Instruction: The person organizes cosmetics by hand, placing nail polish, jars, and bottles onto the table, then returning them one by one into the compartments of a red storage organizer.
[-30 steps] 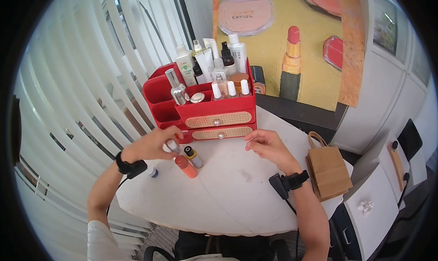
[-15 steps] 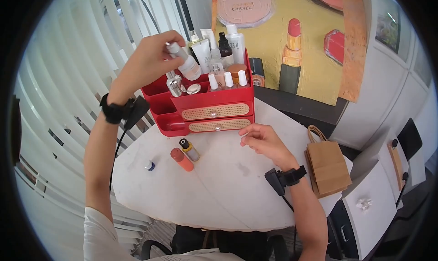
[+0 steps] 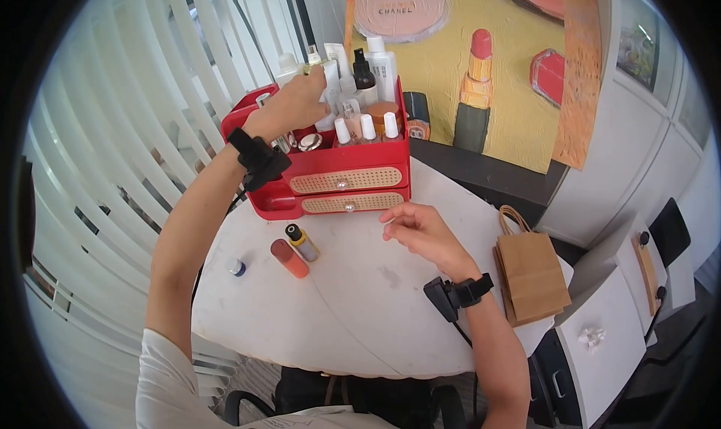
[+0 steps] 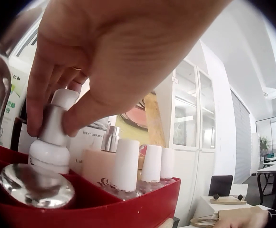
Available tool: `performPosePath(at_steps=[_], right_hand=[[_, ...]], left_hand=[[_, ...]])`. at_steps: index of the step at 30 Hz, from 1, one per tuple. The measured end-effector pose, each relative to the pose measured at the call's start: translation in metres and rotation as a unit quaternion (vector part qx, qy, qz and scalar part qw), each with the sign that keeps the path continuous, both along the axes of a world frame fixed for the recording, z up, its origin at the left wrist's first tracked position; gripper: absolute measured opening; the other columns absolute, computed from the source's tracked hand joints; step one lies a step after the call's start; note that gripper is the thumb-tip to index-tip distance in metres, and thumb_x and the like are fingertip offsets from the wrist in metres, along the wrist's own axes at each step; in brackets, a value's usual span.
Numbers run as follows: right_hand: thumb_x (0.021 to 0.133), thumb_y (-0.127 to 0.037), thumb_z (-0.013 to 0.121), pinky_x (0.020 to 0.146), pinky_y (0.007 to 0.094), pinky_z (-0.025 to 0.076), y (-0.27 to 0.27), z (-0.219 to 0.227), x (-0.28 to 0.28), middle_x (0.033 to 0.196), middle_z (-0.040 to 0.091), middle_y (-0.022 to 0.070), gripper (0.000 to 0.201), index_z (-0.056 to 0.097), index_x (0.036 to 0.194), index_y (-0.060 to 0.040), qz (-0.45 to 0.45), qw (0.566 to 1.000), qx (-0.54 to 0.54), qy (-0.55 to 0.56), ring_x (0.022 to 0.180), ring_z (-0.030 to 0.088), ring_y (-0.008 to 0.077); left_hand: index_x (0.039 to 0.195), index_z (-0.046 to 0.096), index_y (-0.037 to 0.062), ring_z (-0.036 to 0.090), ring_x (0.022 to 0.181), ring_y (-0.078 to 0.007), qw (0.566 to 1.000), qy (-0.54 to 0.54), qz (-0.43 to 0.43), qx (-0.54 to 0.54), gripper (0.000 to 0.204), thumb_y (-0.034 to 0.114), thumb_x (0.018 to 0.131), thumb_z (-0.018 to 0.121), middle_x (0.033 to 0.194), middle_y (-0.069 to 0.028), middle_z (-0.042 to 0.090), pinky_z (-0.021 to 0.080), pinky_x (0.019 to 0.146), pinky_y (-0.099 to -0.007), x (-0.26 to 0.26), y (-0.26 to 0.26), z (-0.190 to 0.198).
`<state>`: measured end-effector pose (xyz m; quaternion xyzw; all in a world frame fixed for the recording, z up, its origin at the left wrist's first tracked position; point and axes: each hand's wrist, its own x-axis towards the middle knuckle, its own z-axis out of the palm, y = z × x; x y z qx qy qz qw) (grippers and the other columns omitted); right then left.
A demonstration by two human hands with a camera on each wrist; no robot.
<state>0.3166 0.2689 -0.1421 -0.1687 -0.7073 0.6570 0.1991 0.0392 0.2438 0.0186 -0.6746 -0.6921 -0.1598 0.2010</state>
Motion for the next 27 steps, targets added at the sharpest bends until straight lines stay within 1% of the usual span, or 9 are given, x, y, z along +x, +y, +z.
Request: performPosePath(at_steps=[5, 8, 10, 12, 14, 15, 18, 23, 27], right_hand=[[0.091, -0.012, 0.061, 0.054, 0.0183, 0.033, -0.002, 0.001, 0.0, 0.083, 0.063, -0.003, 0.018, 0.066, 0.107, -0.0074, -0.008, 1.0, -0.002, -0.01, 0.062, 0.042, 0.0017], [0.091, -0.013, 0.06, 0.055, 0.0178, 0.034, -0.001, 0.0, 0.0, 0.083, 0.063, -0.0038, 0.017, 0.066, 0.107, -0.0085, -0.011, 1.0, 0.005, -0.009, 0.063, 0.042, 0.0012], [0.091, -0.013, 0.06, 0.055, 0.0176, 0.034, -0.001, -0.001, 0.0, 0.084, 0.063, -0.0041, 0.017, 0.066, 0.106, -0.0089, -0.012, 1.0, 0.006, -0.006, 0.063, 0.042, 0.0008], [0.091, -0.012, 0.06, 0.054, 0.0177, 0.033, -0.002, 0.001, 0.0, 0.084, 0.063, -0.0032, 0.017, 0.066, 0.106, -0.008, -0.014, 1.0, 0.002, -0.007, 0.063, 0.041, 0.0005], [0.091, -0.011, 0.06, 0.054, 0.0176, 0.032, -0.001, 0.001, -0.001, 0.084, 0.063, -0.0026, 0.017, 0.066, 0.107, -0.0075, -0.012, 1.0, -0.005, -0.008, 0.063, 0.041, 0.0005], [0.091, -0.01, 0.059, 0.053, 0.0175, 0.032, -0.001, 0.001, -0.001, 0.084, 0.063, -0.002, 0.018, 0.066, 0.107, -0.0069, -0.012, 1.0, -0.011, -0.011, 0.062, 0.041, 0.0005], [0.091, -0.009, 0.059, 0.052, 0.0176, 0.031, -0.002, 0.002, -0.001, 0.083, 0.063, -0.0008, 0.018, 0.065, 0.107, -0.0054, -0.011, 1.0, -0.017, -0.003, 0.062, 0.041, 0.0009], [0.091, -0.009, 0.059, 0.052, 0.018, 0.032, 0.0, -0.001, -0.002, 0.083, 0.063, 0.0, 0.018, 0.065, 0.108, -0.0045, -0.006, 1.0, -0.01, -0.006, 0.061, 0.042, 0.0014], [0.091, -0.009, 0.059, 0.051, 0.018, 0.032, 0.001, -0.001, -0.002, 0.083, 0.063, -0.0001, 0.018, 0.064, 0.108, -0.0043, -0.009, 1.0, -0.021, -0.006, 0.061, 0.042, 0.0017]], left_hand=[[0.108, 0.046, -0.0076, 0.065, 0.086, -0.0479, 0.999, -0.013, 0.034, -0.027, 0.038, 0.011, 0.08, 0.065, 0.09, -0.0328, 0.064, 0.051, 0.079, -0.0502, 0.008, -0.011, 0.005], [0.11, 0.05, -0.0045, 0.067, 0.083, -0.043, 0.995, 0.079, 0.041, 0.037, 0.035, 0.013, 0.083, 0.064, 0.085, -0.0287, 0.066, 0.052, 0.075, -0.0483, 0.025, -0.041, 0.02], [0.106, 0.056, -0.0012, 0.069, 0.075, -0.0354, 0.986, 0.128, -0.015, 0.102, 0.029, 0.017, 0.086, 0.065, 0.076, -0.0228, 0.067, 0.053, 0.068, -0.043, 0.035, -0.064, 0.03], [0.091, 0.061, -0.0011, 0.067, 0.066, -0.0289, 0.999, 0.031, -0.01, 0.027, 0.023, 0.021, 0.087, 0.067, 0.068, -0.0167, 0.066, 0.05, 0.061, -0.038, 0.052, -0.093, 0.029], [0.078, 0.062, -0.0013, 0.062, 0.06, -0.027, 0.995, -0.028, -0.057, -0.075, 0.026, 0.022, 0.085, 0.071, 0.065, -0.0137, 0.063, 0.047, 0.057, -0.0364, 0.051, -0.119, 0.014], [0.079, 0.064, -0.0005, 0.065, 0.067, -0.0312, 0.991, -0.022, -0.037, -0.125, 0.03, 0.028, 0.082, 0.073, 0.072, -0.0162, 0.067, 0.052, 0.063, -0.038, 0.044, -0.13, 0.001], [0.078, 0.062, -0.0007, 0.064, 0.066, -0.0327, 0.965, -0.094, -0.015, -0.244, 0.035, 0.031, 0.078, 0.077, 0.071, -0.0188, 0.064, 0.051, 0.064, -0.0377, 0.037, -0.159, -0.032], [0.086, 0.056, -0.0005, 0.067, 0.07, -0.0275, 0.941, -0.233, -0.09, -0.227, 0.028, 0.017, 0.078, 0.076, 0.078, -0.0149, 0.067, 0.051, 0.063, -0.0344, 0.032, -0.181, -0.076], [0.087, 0.054, 0.0005, 0.068, 0.069, -0.022, 0.959, -0.169, -0.075, -0.217, 0.026, 0.01, 0.078, 0.077, 0.076, -0.0107, 0.066, 0.054, 0.064, -0.0318, 0.034, -0.185, -0.073]])
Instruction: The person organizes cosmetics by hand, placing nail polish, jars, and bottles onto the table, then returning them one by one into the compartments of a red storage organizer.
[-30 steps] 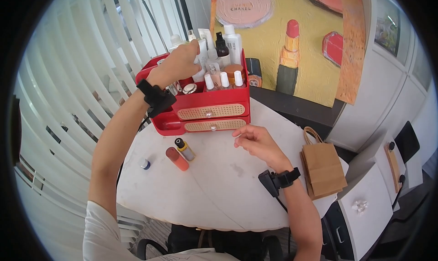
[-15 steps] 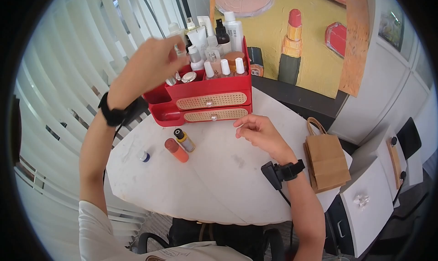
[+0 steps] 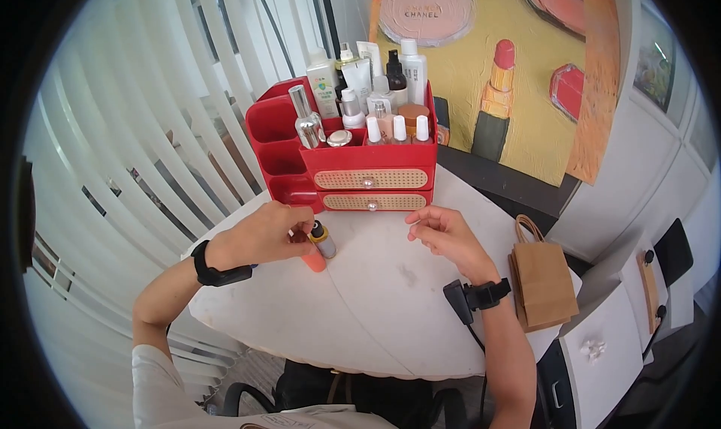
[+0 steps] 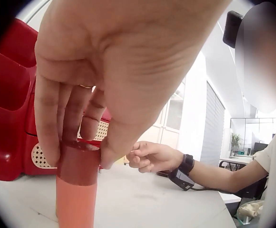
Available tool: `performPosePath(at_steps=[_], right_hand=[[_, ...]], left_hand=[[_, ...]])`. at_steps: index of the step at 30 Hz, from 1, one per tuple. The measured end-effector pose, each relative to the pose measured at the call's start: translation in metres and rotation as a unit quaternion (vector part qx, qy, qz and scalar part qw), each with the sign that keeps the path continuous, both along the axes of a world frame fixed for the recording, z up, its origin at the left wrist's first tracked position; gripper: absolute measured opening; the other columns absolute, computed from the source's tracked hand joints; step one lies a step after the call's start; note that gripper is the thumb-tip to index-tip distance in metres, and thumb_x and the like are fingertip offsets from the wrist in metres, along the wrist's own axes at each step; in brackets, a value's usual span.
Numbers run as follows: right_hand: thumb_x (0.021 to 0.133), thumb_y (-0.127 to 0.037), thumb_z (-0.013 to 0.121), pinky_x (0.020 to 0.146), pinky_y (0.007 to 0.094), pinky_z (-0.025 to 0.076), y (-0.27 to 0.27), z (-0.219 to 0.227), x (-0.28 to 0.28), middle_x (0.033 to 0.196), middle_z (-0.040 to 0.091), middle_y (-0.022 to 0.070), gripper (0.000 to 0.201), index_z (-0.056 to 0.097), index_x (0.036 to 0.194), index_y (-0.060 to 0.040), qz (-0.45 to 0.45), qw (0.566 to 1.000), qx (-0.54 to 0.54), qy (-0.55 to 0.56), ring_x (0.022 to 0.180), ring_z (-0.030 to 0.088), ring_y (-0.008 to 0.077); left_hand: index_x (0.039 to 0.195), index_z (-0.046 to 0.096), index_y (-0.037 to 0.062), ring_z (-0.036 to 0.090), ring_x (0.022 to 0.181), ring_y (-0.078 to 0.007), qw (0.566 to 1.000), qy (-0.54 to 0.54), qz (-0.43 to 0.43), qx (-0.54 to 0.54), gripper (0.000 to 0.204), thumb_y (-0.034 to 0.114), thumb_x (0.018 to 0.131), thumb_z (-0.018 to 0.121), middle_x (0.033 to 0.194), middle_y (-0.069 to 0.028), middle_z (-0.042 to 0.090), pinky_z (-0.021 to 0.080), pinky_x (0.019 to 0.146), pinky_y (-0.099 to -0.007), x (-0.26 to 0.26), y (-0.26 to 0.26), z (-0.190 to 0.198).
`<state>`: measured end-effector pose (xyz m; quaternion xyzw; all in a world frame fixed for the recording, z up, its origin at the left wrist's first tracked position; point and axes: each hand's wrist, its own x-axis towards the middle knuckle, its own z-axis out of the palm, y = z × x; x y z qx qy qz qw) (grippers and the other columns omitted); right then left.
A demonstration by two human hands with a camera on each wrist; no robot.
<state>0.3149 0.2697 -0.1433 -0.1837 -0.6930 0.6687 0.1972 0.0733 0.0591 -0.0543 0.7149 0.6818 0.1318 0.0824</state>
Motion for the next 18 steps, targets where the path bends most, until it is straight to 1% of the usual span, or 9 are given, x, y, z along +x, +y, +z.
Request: performPosePath(at_steps=[2, 6, 10, 11, 12, 14, 15, 17, 18], right_hand=[[0.091, -0.01, 0.06, 0.053, 0.018, 0.033, 0.003, -0.003, 0.0, 0.083, 0.064, -0.001, 0.017, 0.065, 0.107, -0.0059, 0.004, 1.0, 0.0, 0.001, 0.062, 0.043, 0.0017], [0.091, -0.012, 0.061, 0.053, 0.0178, 0.034, 0.0, 0.001, 0.001, 0.083, 0.065, -0.0015, 0.016, 0.065, 0.105, -0.007, 0.009, 1.0, 0.0, -0.009, 0.063, 0.044, 0.0017], [0.092, -0.007, 0.06, 0.051, 0.0181, 0.033, 0.002, -0.003, 0.002, 0.084, 0.064, 0.0003, 0.016, 0.064, 0.107, -0.0037, 0.017, 1.0, -0.022, 0.003, 0.062, 0.043, 0.0019], [0.092, -0.007, 0.06, 0.051, 0.0184, 0.033, 0.002, -0.003, 0.002, 0.083, 0.064, 0.0006, 0.016, 0.064, 0.107, -0.0033, 0.025, 0.999, -0.02, 0.007, 0.061, 0.043, 0.0021], [0.092, -0.007, 0.061, 0.051, 0.0187, 0.033, 0.002, -0.004, 0.002, 0.083, 0.064, 0.0008, 0.016, 0.064, 0.107, -0.0028, 0.034, 0.999, -0.018, 0.01, 0.06, 0.044, 0.0022], [0.092, -0.007, 0.061, 0.05, 0.0188, 0.033, 0.003, -0.004, 0.001, 0.083, 0.064, 0.0011, 0.016, 0.064, 0.107, -0.0024, 0.033, 0.999, -0.023, 0.008, 0.059, 0.043, 0.0024], [0.092, -0.007, 0.061, 0.05, 0.0189, 0.033, 0.003, -0.005, 0.001, 0.082, 0.064, 0.0013, 0.016, 0.064, 0.107, -0.002, 0.033, 0.999, -0.024, 0.005, 0.059, 0.043, 0.0026], [0.091, -0.007, 0.061, 0.05, 0.0189, 0.033, 0.003, -0.005, 0.0, 0.083, 0.065, 0.0013, 0.017, 0.063, 0.108, -0.0019, 0.039, 0.999, -0.026, 0.006, 0.06, 0.044, 0.0027], [0.09, -0.007, 0.061, 0.051, 0.0188, 0.034, 0.003, -0.005, 0.0, 0.083, 0.065, 0.0014, 0.018, 0.063, 0.108, -0.0018, 0.04, 0.999, -0.025, 0.009, 0.06, 0.045, 0.0028]], left_hand=[[0.087, 0.054, 0.001, 0.067, 0.068, -0.022, 0.999, -0.03, 0.011, -0.033, 0.025, 0.009, 0.078, 0.076, 0.074, -0.0102, 0.065, 0.054, 0.064, -0.0312, 0.001, -0.004, 0.001], [0.088, 0.054, 0.0014, 0.068, 0.07, -0.0207, 0.998, -0.002, 0.03, -0.049, 0.025, 0.01, 0.079, 0.076, 0.075, -0.0103, 0.066, 0.054, 0.065, -0.0309, 0.001, -0.005, 0.01], [0.091, 0.055, 0.0028, 0.068, 0.075, -0.0144, 0.996, -0.07, 0.007, 0.05, 0.021, 0.006, 0.081, 0.074, 0.08, -0.0054, 0.069, 0.055, 0.068, -0.029, 0.011, -0.007, 0.069], [0.091, 0.055, 0.0041, 0.069, 0.077, -0.0137, 0.995, -0.025, 0.013, 0.094, 0.023, 0.006, 0.081, 0.075, 0.084, -0.005, 0.07, 0.055, 0.07, -0.0277, 0.009, -0.004, 0.086], [0.092, 0.054, 0.0042, 0.069, 0.082, -0.0129, 0.991, -0.044, 0.05, 0.113, 0.023, 0.008, 0.083, 0.075, 0.088, -0.0055, 0.07, 0.055, 0.073, -0.0276, 0.015, -0.003, 0.107], [0.092, 0.054, 0.0031, 0.069, 0.085, -0.0134, 0.976, -0.054, 0.05, 0.205, 0.022, 0.009, 0.086, 0.074, 0.089, -0.0067, 0.07, 0.055, 0.074, -0.028, 0.008, 0.011, 0.13], [0.092, 0.054, 0.0031, 0.069, 0.085, -0.0134, 0.976, -0.054, 0.054, 0.204, 0.022, 0.009, 0.086, 0.074, 0.089, -0.0067, 0.07, 0.055, 0.074, -0.028, 0.003, 0.021, 0.138], [0.091, 0.053, 0.0018, 0.069, 0.085, -0.0155, 0.949, 0.056, 0.023, 0.308, 0.021, 0.01, 0.087, 0.072, 0.089, -0.0069, 0.07, 0.056, 0.075, -0.029, -0.002, 0.043, 0.15], [0.091, 0.053, 0.0018, 0.069, 0.085, -0.0155, 0.949, 0.056, 0.025, 0.309, 0.021, 0.01, 0.087, 0.072, 0.089, -0.0069, 0.07, 0.056, 0.075, -0.029, -0.005, 0.054, 0.152]])
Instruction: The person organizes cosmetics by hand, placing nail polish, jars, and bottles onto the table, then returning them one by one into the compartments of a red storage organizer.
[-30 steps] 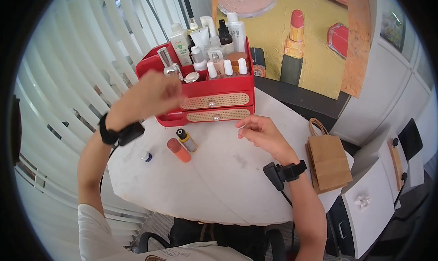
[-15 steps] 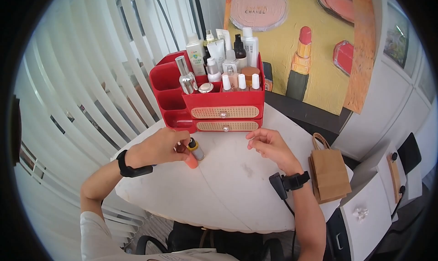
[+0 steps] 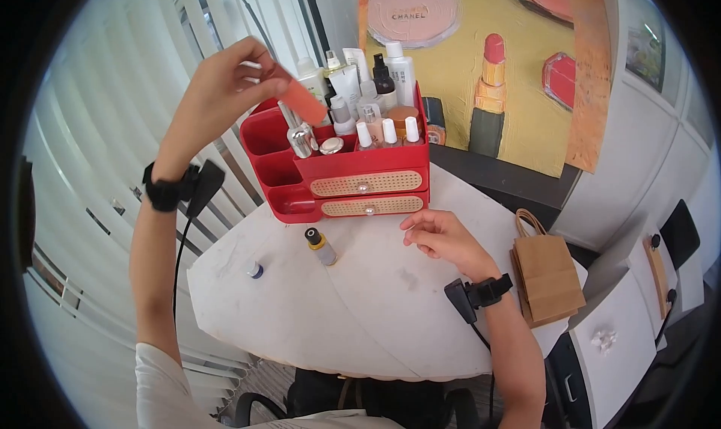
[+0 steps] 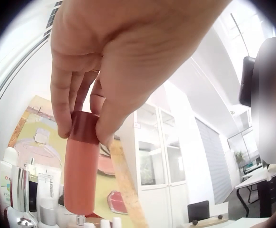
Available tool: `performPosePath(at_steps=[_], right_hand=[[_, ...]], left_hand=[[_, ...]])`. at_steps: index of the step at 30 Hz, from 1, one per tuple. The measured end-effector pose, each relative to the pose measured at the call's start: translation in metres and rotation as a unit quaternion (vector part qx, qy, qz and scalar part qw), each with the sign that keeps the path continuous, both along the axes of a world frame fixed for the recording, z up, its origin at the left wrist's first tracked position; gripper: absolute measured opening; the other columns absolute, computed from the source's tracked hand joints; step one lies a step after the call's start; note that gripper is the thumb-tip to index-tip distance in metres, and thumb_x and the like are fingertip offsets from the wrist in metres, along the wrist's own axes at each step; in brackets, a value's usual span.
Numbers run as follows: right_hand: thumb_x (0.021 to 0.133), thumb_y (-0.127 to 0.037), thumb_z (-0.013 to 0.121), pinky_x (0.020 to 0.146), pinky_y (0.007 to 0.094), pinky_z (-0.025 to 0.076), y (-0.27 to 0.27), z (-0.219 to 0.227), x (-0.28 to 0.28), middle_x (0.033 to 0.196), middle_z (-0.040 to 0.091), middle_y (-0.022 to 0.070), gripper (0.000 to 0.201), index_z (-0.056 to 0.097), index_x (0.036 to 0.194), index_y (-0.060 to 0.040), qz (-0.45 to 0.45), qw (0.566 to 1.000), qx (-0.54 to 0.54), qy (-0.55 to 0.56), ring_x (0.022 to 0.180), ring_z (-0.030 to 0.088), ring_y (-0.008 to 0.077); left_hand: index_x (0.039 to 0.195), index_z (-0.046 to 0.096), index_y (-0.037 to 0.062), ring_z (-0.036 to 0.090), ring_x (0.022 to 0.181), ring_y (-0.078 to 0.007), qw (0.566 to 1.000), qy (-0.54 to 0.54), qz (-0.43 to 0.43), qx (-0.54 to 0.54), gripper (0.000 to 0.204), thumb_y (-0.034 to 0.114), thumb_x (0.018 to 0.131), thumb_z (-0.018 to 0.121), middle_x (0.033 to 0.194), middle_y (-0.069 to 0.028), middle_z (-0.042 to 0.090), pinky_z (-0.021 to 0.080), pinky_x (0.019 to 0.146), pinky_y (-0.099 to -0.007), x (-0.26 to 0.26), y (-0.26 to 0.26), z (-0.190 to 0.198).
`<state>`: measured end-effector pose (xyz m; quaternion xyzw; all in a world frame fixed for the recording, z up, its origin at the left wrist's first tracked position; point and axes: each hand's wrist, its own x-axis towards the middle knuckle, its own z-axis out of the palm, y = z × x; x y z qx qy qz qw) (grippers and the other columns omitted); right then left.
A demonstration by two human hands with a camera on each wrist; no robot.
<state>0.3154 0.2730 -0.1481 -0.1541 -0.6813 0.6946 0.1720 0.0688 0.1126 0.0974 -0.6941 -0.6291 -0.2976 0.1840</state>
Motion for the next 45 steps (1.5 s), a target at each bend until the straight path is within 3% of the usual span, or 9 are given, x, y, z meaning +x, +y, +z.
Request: performPosePath(at_steps=[3, 9, 17, 25, 29, 31, 35, 39, 45], right_hand=[[0.091, -0.007, 0.061, 0.05, 0.0188, 0.033, 0.002, -0.003, -0.001, 0.083, 0.065, 0.0019, 0.018, 0.063, 0.108, -0.0017, 0.008, 1.0, -0.011, 0.014, 0.059, 0.045, 0.0028], [0.093, -0.01, 0.063, 0.05, 0.0183, 0.033, 0.0, -0.001, 0.0, 0.084, 0.064, 0.0015, 0.016, 0.064, 0.108, -0.0037, 0.003, 1.0, -0.005, -0.002, 0.06, 0.044, 0.0027], [0.092, -0.011, 0.062, 0.052, 0.0187, 0.033, -0.002, 0.003, 0.001, 0.085, 0.066, 0.0013, 0.017, 0.065, 0.107, -0.0039, -0.01, 1.0, 0.006, -0.02, 0.062, 0.045, 0.0024], [0.093, -0.011, 0.061, 0.052, 0.0184, 0.032, -0.003, 0.003, 0.0, 0.084, 0.065, 0.0005, 0.016, 0.065, 0.107, -0.0051, -0.013, 0.999, 0.007, -0.036, 0.061, 0.043, 0.002], [0.091, -0.014, 0.062, 0.054, 0.0191, 0.034, -0.001, 0.003, 0.001, 0.084, 0.066, -0.0012, 0.017, 0.066, 0.105, -0.0068, -0.017, 0.999, 0.015, -0.039, 0.066, 0.047, 0.0024], [0.089, -0.016, 0.063, 0.056, 0.0196, 0.036, -0.001, 0.002, 0.001, 0.084, 0.067, -0.0026, 0.019, 0.067, 0.105, -0.0078, -0.016, 0.999, 0.014, -0.042, 0.07, 0.051, 0.0027], [0.091, -0.015, 0.062, 0.054, 0.0193, 0.035, -0.003, 0.002, 0.001, 0.085, 0.066, -0.0005, 0.018, 0.066, 0.106, -0.0061, -0.016, 0.999, 0.011, -0.041, 0.064, 0.046, 0.0025], [0.092, -0.013, 0.062, 0.053, 0.0189, 0.034, 0.0, 0.0, -0.001, 0.085, 0.065, 0.0012, 0.019, 0.064, 0.11, -0.0044, -0.013, 0.999, 0.012, -0.041, 0.06, 0.042, 0.0022], [0.093, -0.011, 0.062, 0.052, 0.018, 0.034, 0.002, -0.005, -0.001, 0.084, 0.065, -0.0011, 0.017, 0.065, 0.108, -0.0049, -0.01, 1.0, 0.018, -0.024, 0.061, 0.044, 0.0022]], left_hand=[[0.089, 0.054, 0.0009, 0.069, 0.082, -0.0185, 0.995, 0.084, -0.033, 0.036, 0.022, 0.012, 0.086, 0.073, 0.086, -0.008, 0.07, 0.055, 0.074, -0.0304, -0.006, 0.03, -0.003], [0.083, 0.06, 0.005, 0.066, 0.074, -0.0274, 0.967, 0.225, 0.12, 0.006, 0.022, 0.019, 0.077, 0.076, 0.075, -0.0087, 0.068, 0.051, 0.066, -0.0371, -0.019, 0.072, -0.027], [0.08, 0.062, 0.0099, 0.065, 0.076, -0.0283, 0.94, 0.259, 0.213, -0.063, 0.025, 0.028, 0.075, 0.078, 0.07, -0.0074, 0.065, 0.041, 0.078, -0.0428, -0.024, 0.095, -0.065], [0.083, 0.063, 0.007, 0.064, 0.075, -0.0296, 0.946, 0.249, 0.198, -0.062, 0.025, 0.029, 0.079, 0.074, 0.07, -0.0094, 0.065, 0.042, 0.078, -0.0426, -0.012, 0.08, -0.053], [0.084, 0.065, 0.0033, 0.062, 0.068, -0.0284, 0.952, 0.282, 0.101, 0.06, 0.024, 0.026, 0.082, 0.072, 0.074, -0.0123, 0.066, 0.047, 0.071, -0.0379, 0.013, 0.041, -0.047], [0.085, 0.064, 0.0028, 0.062, 0.067, -0.0264, 0.988, 0.133, 0.076, -0.015, 0.023, 0.023, 0.083, 0.073, 0.074, -0.0109, 0.065, 0.048, 0.065, -0.0368, 0.032, 0.014, -0.053], [0.094, 0.063, 0.0019, 0.065, 0.069, -0.0228, 0.977, 0.061, 0.028, -0.203, 0.027, 0.022, 0.081, 0.076, 0.077, -0.0112, 0.064, 0.05, 0.061, -0.0342, 0.028, -0.022, -0.096], [0.101, 0.062, 0.0, 0.068, 0.074, -0.0243, 0.974, 0.039, -0.05, -0.218, 0.032, 0.019, 0.08, 0.076, 0.082, -0.0137, 0.067, 0.054, 0.065, -0.0336, 0.003, -0.029, -0.153], [0.103, 0.061, -0.0008, 0.069, 0.077, -0.0243, 0.963, -0.064, -0.055, -0.255, 0.027, 0.008, 0.081, 0.074, 0.087, -0.0138, 0.069, 0.055, 0.069, -0.0328, -0.009, -0.036, -0.163]])
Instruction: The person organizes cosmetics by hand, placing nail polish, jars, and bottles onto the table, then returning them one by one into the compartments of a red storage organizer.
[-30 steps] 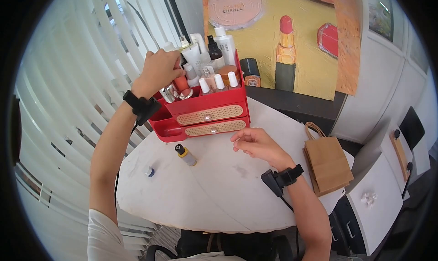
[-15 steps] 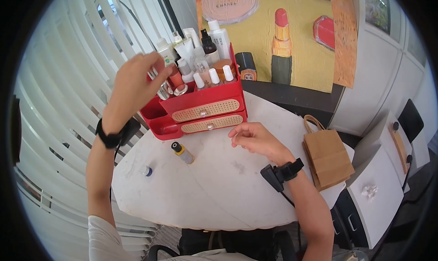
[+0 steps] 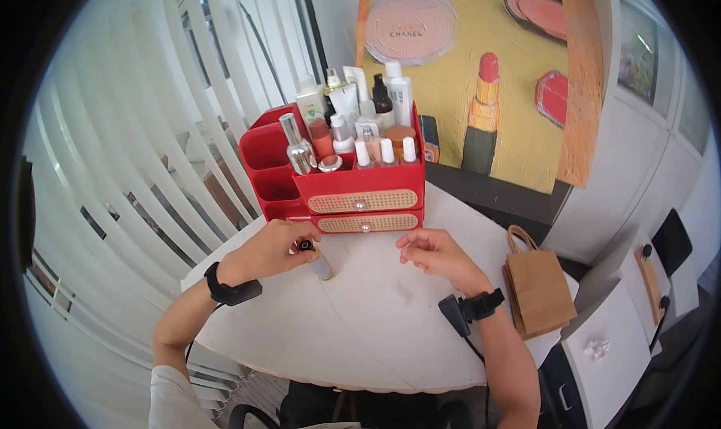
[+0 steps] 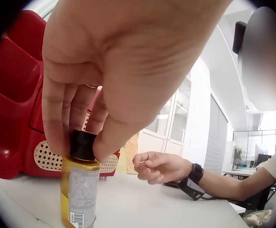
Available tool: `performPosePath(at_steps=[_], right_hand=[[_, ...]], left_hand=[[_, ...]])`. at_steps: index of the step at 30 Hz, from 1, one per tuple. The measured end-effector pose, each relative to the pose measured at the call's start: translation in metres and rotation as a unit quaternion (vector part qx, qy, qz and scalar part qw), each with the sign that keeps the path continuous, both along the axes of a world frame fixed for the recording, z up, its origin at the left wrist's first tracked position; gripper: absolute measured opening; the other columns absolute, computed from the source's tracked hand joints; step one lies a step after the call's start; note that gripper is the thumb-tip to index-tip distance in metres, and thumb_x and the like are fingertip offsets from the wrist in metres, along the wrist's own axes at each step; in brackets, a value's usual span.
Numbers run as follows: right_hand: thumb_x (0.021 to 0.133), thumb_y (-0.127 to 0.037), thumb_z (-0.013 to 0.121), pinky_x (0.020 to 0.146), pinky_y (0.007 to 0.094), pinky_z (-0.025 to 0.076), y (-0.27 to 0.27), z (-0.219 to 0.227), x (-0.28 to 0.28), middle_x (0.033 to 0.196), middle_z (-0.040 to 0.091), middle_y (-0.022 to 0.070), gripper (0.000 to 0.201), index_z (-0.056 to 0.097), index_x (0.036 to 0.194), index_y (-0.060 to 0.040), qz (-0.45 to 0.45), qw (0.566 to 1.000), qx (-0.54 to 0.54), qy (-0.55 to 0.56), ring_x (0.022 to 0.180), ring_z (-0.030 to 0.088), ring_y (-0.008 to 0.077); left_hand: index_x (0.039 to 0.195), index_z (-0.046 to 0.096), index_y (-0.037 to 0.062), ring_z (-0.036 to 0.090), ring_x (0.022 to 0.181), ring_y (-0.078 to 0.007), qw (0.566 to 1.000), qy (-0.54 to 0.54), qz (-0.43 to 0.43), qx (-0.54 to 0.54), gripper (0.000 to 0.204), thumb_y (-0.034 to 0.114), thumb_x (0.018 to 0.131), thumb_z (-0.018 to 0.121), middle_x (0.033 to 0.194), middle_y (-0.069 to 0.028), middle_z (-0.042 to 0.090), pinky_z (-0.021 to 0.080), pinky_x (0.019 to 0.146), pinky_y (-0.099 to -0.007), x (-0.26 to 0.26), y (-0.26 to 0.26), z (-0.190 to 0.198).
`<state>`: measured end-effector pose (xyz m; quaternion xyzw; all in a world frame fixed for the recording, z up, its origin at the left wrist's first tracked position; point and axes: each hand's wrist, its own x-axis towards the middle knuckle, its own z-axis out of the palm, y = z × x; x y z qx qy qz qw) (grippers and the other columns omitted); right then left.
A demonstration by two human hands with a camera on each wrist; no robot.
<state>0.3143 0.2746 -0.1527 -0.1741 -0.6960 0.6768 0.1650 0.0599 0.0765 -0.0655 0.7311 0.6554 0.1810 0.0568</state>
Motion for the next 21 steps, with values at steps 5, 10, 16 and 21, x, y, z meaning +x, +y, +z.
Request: performPosePath(at_steps=[5, 10, 16, 21], right_hand=[[0.092, -0.009, 0.061, 0.051, 0.0182, 0.033, -0.003, 0.006, 0.001, 0.082, 0.064, -0.0012, 0.017, 0.065, 0.108, -0.0035, 0.003, 1.0, -0.003, 0.002, 0.061, 0.044, 0.0021], [0.092, -0.006, 0.059, 0.05, 0.0183, 0.031, -0.007, 0.011, 0.0, 0.083, 0.063, 0.0008, 0.017, 0.065, 0.108, -0.0012, -0.008, 1.0, -0.006, -0.01, 0.059, 0.041, 0.0021], [0.092, -0.006, 0.059, 0.05, 0.0179, 0.03, -0.005, 0.007, 0.0, 0.084, 0.063, 0.0013, 0.018, 0.064, 0.109, -0.0008, -0.007, 1.0, -0.014, -0.002, 0.059, 0.04, 0.0017], [0.092, -0.008, 0.06, 0.05, 0.0179, 0.031, -0.005, 0.008, 0.002, 0.084, 0.063, 0.0006, 0.018, 0.064, 0.108, -0.0016, 0.001, 1.0, -0.003, 0.007, 0.06, 0.041, 0.002]], left_hand=[[0.103, 0.063, 0.0012, 0.067, 0.081, -0.0176, 0.992, -0.042, 0.047, 0.109, 0.025, 0.007, 0.082, 0.074, 0.092, -0.0084, 0.068, 0.054, 0.074, -0.0313, -0.008, -0.015, 0.059], [0.108, 0.061, 0.0028, 0.064, 0.096, -0.0143, 0.954, -0.045, 0.157, 0.253, 0.025, 0.008, 0.086, 0.071, 0.099, -0.0051, 0.068, 0.053, 0.081, -0.0296, -0.039, -0.015, 0.117], [0.109, 0.06, 0.0019, 0.064, 0.099, -0.0145, 0.913, -0.038, 0.114, 0.39, 0.021, 0.007, 0.091, 0.068, 0.104, -0.0061, 0.067, 0.053, 0.087, -0.03, -0.071, 0.025, 0.13], [0.109, 0.058, 0.0024, 0.064, 0.099, -0.0133, 0.928, -0.101, 0.068, 0.352, 0.023, 0.006, 0.09, 0.07, 0.103, -0.0055, 0.067, 0.053, 0.087, -0.0294, -0.091, 0.065, 0.126]])
